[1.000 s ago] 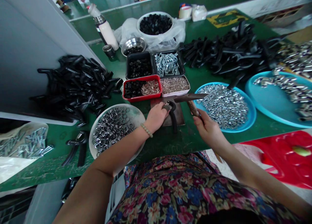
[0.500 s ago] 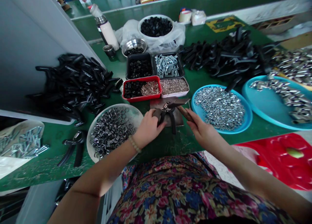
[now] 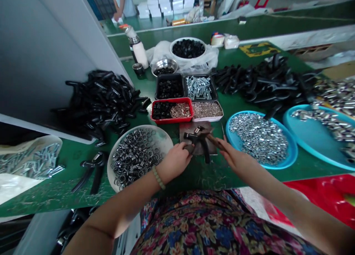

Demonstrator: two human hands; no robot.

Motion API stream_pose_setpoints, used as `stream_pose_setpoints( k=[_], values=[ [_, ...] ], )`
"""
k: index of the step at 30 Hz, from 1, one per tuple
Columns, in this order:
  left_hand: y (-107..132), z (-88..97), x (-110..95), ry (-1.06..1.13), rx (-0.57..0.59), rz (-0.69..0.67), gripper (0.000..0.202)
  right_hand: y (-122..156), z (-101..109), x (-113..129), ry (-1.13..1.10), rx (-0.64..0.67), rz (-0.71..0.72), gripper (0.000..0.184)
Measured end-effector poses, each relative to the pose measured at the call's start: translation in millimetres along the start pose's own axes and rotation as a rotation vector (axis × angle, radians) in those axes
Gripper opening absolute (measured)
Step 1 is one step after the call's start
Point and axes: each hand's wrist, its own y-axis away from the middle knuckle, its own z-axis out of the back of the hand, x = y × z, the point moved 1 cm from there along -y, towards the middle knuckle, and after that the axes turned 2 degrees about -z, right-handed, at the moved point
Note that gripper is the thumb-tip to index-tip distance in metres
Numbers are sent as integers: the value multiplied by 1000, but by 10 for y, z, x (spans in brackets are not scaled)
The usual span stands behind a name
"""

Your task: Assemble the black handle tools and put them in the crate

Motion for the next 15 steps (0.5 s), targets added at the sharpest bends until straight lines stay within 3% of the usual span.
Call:
stream_pose_setpoints(
  k=[4,6,8,11,13,15],
  values=[
    [-474,560,599,-222,-207,169,27,32,167,-700,245,-248,-209,54],
    [-740,743,850,-346,-130,197,20,31,250,-1066,335,-250,-261,56],
    [-945,805,989,-430,-22,195,16,12,278,-1271,397,-241,-243,53],
    [-1103,763,1041,-481,72,154,14,-57,204,-1103,521,-325,-195,45],
    [-1141,729,1047,-474,123,120,17,-144,92,-722,517,-345,-184,38],
    [-1151,731,1055,-461,158,119,20,-264,-60,-273,382,-191,-123,38]
  ],
)
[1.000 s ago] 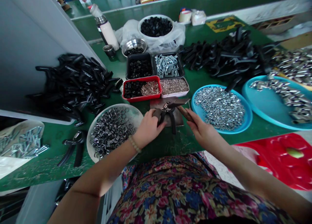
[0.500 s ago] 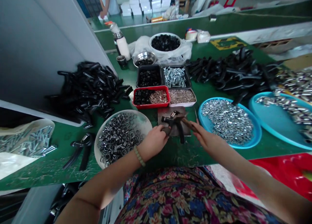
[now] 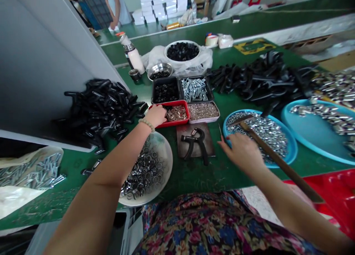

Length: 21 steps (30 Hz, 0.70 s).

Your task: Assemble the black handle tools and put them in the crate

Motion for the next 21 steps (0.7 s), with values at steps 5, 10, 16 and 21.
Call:
stream_pose_setpoints(
  k=[5,10,16,21],
  values=[
    [180,82,-54,302,-170,136,22,-139,-81,641,-379,231,-58,18],
    [659,2,-597,1222,-510,173,25,-55,-97,464,-1475,430,-356,27],
    [875,-102,-1250,1664,-552,253,20,96,92,503,-2119,429,-422,31],
    [927,-118,-1346,1580,-618,262,21,128,93,558,-2158,411,-438,33]
  ],
)
